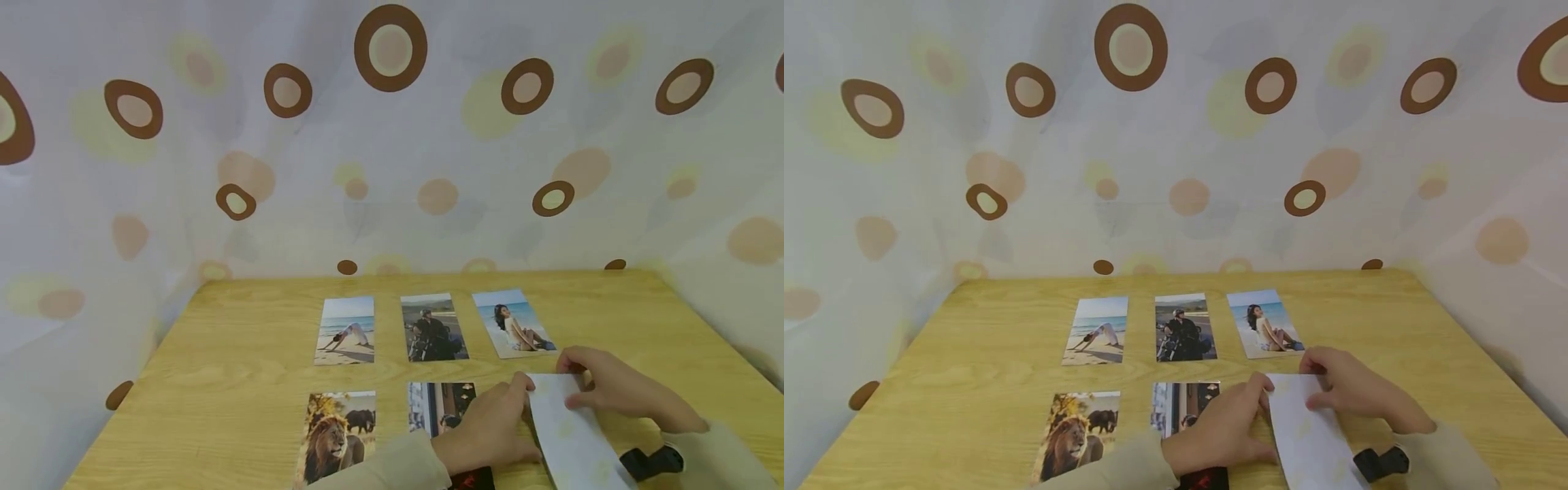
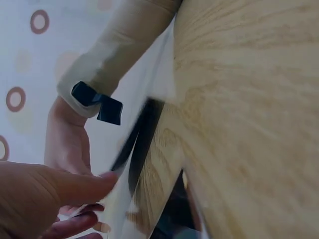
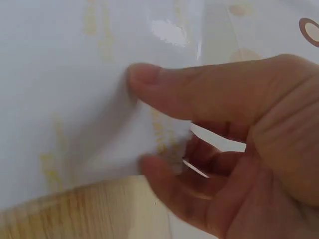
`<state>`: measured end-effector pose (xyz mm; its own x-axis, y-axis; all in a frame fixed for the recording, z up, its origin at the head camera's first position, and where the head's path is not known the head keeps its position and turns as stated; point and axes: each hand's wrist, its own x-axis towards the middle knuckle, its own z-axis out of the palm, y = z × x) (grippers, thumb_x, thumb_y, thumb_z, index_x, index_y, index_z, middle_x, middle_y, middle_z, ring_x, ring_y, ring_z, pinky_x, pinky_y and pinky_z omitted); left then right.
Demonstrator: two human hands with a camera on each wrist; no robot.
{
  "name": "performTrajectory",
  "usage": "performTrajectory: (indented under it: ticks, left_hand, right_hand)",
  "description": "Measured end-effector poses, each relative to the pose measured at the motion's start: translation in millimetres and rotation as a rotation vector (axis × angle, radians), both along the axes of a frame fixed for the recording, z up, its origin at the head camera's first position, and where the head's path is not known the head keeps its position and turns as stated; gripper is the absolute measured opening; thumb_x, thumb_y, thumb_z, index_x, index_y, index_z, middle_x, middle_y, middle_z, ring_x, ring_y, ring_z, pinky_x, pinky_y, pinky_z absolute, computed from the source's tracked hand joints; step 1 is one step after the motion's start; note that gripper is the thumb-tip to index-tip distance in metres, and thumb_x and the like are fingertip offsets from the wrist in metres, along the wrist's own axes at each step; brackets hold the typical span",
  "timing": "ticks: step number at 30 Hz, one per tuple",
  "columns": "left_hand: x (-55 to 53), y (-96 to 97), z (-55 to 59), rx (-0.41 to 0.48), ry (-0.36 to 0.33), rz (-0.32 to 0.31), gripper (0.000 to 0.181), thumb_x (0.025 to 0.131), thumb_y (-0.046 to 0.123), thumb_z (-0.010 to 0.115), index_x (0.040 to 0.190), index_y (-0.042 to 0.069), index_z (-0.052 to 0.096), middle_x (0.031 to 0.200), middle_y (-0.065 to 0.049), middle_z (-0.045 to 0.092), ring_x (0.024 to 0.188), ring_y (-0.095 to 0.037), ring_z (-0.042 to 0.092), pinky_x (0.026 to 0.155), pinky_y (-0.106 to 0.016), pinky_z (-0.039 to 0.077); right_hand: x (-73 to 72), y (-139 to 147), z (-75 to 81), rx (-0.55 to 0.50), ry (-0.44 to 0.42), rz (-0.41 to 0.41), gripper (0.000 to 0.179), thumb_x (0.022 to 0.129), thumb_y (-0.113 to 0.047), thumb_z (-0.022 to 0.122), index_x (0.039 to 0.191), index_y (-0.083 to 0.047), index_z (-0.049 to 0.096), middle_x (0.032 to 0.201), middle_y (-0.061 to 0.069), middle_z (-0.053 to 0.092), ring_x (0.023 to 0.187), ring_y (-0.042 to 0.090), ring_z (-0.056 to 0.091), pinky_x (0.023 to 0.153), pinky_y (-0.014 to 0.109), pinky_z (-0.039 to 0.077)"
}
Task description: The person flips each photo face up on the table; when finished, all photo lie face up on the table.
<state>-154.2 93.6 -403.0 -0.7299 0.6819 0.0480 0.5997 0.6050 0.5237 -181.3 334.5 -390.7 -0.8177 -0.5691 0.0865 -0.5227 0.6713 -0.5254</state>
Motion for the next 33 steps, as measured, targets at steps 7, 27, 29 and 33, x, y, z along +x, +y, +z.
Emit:
performTrajectory:
  ticks: [7, 27, 29, 33]
  left_hand:
    - [6.0, 1.0, -1.2, 0.229, 0.148, 0.001, 0.042, 0.086, 0.044, 0.069, 0.117, 0.017, 0.059, 0.110, 0.008, 0.057, 0.088, 0.002, 0.053, 0.068, -0.005, 0.038]
    - [-1.5, 15.2, 0.4, 0.185, 0.201, -0.100, 0.050, 0.100, 0.028, 0.052, 0.143, 0.013, 0.032, 0.140, 0.001, 0.047, 0.108, -0.002, 0.056, 0.080, -0.007, 0.043]
    - [-2.9, 15.3, -0.6, 0.124, 0.247, -0.126, 0.037, 0.100, 0.022, 0.050, 0.136, 0.015, 0.043, 0.144, 0.000, 0.044, 0.119, -0.005, 0.052, 0.088, -0.009, 0.042]
    - [-5.4, 16.6, -3.8, -0.103, 0.261, -0.185, 0.030, 0.101, 0.024, 0.048, 0.130, 0.022, 0.053, 0.155, 0.003, 0.031, 0.135, -0.007, 0.040, 0.100, -0.016, 0.039]
  right_hand:
    - [4.7, -3, -1.8, -0.032, 0.228, 0.014, 0.038, 0.079, -0.009, 0.078, 0.110, -0.008, 0.057, 0.101, 0.006, 0.046, 0.087, 0.006, 0.041, 0.061, 0.021, 0.044]
    - [14.3, 3, 34.4, -0.415, -0.694, 0.265, 0.008, 0.106, -0.004, 0.024, 0.104, 0.000, 0.031, 0.086, 0.012, 0.052, 0.045, 0.040, 0.048, 0.046, 0.039, 0.053]
    - [13.3, 9, 34.6, -0.403, -0.673, 0.270, 0.008, 0.105, -0.002, 0.024, 0.103, 0.000, 0.032, 0.084, 0.008, 0.050, 0.042, 0.040, 0.044, 0.044, 0.038, 0.052]
    - [11.6, 15, 30.3, -0.331, -0.641, 0.212, 0.008, 0.105, -0.004, 0.032, 0.101, 0.001, 0.036, 0.073, 0.001, 0.052, 0.041, 0.037, 0.043, 0.041, 0.038, 0.051]
